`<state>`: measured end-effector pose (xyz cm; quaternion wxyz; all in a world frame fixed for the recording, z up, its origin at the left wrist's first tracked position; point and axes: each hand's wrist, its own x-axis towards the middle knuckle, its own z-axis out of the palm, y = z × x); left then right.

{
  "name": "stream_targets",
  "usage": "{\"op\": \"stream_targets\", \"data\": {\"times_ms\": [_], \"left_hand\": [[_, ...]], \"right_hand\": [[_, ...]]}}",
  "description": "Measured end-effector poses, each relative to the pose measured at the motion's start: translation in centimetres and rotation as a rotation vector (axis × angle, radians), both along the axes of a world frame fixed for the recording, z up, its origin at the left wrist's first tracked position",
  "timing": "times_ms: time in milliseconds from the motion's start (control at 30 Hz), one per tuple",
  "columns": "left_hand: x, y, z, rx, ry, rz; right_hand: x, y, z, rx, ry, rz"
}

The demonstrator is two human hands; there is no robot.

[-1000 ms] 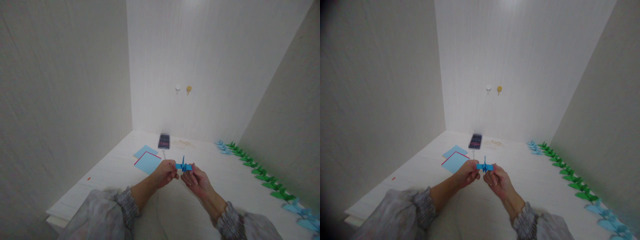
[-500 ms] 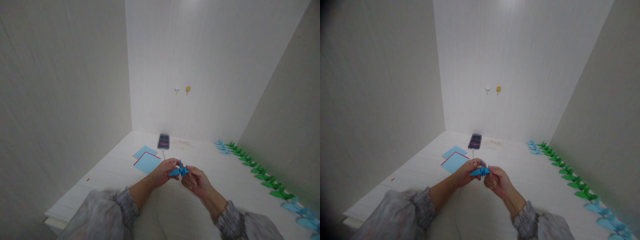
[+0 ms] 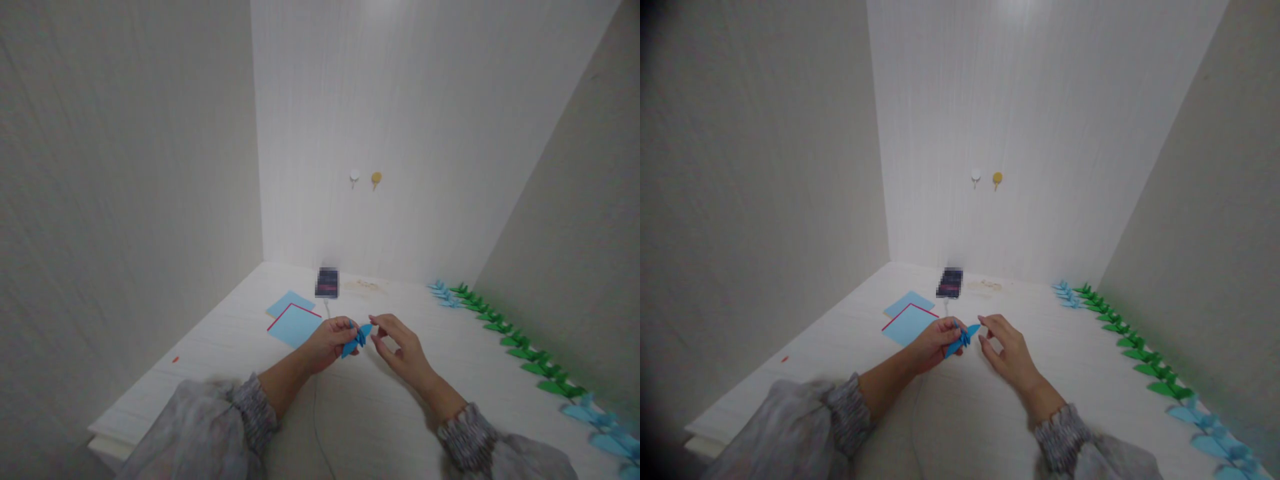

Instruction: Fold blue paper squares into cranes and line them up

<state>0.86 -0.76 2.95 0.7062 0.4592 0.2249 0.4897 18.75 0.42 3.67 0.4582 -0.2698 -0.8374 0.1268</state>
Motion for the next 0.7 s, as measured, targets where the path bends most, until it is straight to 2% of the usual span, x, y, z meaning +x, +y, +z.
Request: {"op": "stream_targets", "data": {"times_ms": [133,267,500,700], "left_hand": [[0.07,-0.12,0.02,-0.012,0.001,-0.01],[0.0,-0.19,-0.05,-0.014,0.029,-0.044],[0.03,-0.17,-0.05,-0.031,0.035,-0.044],[0.04,-0.12,0.01,-0.054,0.022,-0.024]], "right_hand": [[-0.03,0.34,-0.63,0.203,-0.161,-0.096],[0.04,0.32,-0.61,0.293,-0.236,-0.157],[-0.63,-0.45,-0.11,0.245,-0.261,-0.237],[-0.73,-0.1,-0.55,0.224,-0.191,-0.206]]}}
